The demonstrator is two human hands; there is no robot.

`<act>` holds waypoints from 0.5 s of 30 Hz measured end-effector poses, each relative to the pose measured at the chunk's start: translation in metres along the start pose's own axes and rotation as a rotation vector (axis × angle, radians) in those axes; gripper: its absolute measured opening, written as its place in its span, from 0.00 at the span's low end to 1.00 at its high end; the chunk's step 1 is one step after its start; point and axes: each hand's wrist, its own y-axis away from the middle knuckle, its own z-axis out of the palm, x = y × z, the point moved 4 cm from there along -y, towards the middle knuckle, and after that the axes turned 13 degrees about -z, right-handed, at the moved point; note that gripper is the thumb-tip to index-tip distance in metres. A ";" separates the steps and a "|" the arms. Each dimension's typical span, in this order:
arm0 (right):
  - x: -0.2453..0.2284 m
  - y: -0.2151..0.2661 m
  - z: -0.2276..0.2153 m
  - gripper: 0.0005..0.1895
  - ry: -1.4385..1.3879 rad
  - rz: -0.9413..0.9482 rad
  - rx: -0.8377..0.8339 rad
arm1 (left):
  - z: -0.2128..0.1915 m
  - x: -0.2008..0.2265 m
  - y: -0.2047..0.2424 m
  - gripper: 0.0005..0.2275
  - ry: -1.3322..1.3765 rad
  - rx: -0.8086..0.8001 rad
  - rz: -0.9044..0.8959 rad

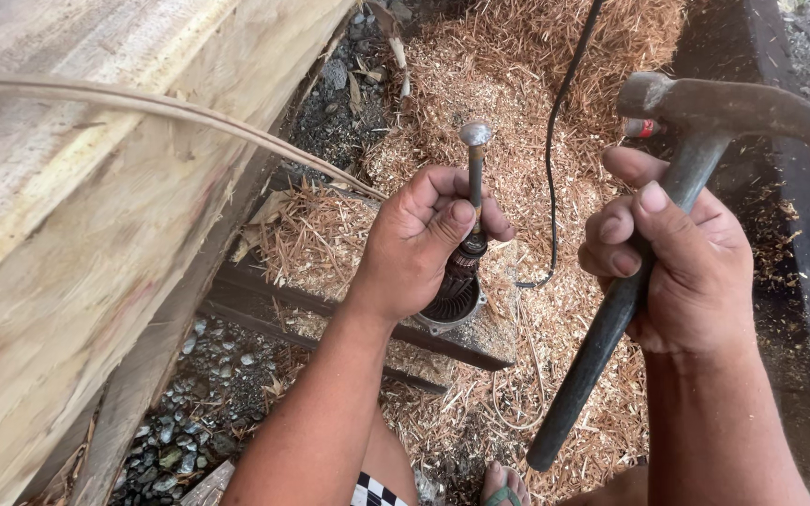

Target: The person uses a hammer to repeatedly strike a small metal component held in the left hand. The task involves shaping or seating the metal part through continuous hammer blows while seated on the ground.

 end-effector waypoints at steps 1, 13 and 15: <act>0.000 0.000 -0.001 0.16 0.004 0.001 0.008 | 0.000 0.000 0.000 0.05 -0.001 -0.001 0.007; 0.001 -0.001 -0.008 0.15 -0.002 -0.007 0.002 | 0.001 -0.004 0.000 0.07 -0.069 -0.005 0.067; 0.001 -0.001 -0.009 0.16 0.005 -0.005 0.008 | 0.001 -0.004 0.000 0.07 -0.051 -0.020 0.072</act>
